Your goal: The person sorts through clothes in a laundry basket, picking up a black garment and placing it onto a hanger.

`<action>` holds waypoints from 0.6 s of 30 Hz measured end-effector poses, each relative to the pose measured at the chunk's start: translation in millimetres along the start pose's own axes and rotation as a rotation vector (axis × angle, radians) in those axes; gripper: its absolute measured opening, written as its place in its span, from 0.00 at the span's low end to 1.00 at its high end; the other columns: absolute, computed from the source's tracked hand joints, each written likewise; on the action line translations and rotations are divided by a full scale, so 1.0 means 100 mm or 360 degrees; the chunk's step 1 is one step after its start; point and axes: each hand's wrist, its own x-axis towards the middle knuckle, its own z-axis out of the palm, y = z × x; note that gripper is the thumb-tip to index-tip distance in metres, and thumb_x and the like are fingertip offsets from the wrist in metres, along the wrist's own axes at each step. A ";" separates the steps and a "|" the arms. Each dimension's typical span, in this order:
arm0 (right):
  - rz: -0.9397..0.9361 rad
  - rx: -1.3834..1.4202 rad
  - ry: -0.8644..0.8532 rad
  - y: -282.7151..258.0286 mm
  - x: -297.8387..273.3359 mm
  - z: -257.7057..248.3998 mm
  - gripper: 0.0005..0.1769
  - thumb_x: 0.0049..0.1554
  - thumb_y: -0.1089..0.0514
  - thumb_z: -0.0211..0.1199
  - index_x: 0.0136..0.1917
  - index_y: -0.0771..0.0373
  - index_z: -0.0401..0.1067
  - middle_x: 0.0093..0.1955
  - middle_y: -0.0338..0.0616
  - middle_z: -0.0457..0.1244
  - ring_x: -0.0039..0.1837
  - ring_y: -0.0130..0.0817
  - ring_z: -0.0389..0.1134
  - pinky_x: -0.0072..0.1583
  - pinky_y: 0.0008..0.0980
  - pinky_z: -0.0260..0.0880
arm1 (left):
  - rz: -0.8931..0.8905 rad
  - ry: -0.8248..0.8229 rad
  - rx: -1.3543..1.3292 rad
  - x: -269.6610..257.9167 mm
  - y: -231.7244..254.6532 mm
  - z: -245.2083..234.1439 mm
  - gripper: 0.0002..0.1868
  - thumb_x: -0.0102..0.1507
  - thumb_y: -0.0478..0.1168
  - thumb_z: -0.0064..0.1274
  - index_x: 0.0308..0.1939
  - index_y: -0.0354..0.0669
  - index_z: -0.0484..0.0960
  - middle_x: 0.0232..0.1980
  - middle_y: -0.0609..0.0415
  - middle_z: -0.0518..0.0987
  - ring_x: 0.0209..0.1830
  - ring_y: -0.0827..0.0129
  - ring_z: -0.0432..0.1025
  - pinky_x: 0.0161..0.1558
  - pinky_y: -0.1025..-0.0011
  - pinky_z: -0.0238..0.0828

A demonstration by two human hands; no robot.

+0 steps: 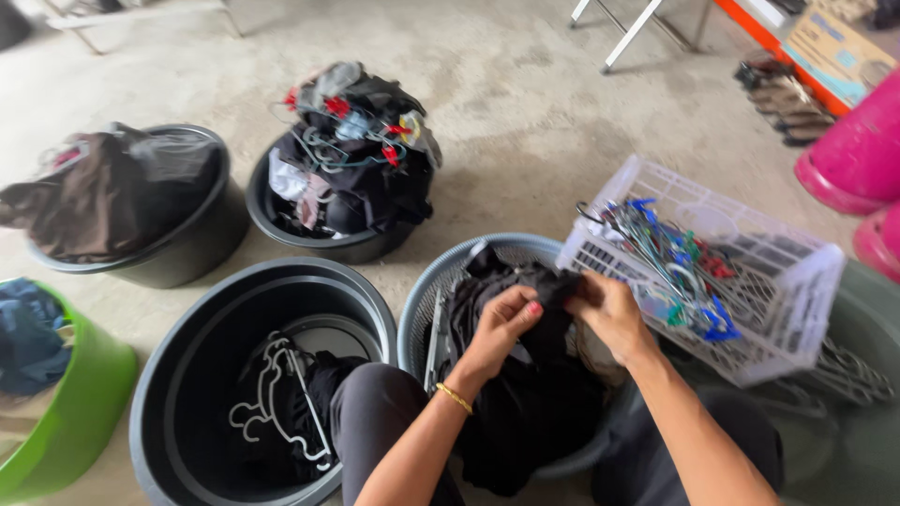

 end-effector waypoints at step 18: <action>-0.0001 0.0261 0.0039 -0.17 -0.04 0.13 0.04 0.53 0.68 0.69 0.43 0.67 0.76 0.41 0.38 0.69 0.43 0.23 0.69 0.50 0.23 0.71 | 0.0528 0.0671 0.1220 -0.06 0.47 0.16 0.08 0.65 0.36 0.55 0.45 0.33 0.78 0.30 0.53 0.77 0.29 0.72 0.70 0.35 0.73 0.70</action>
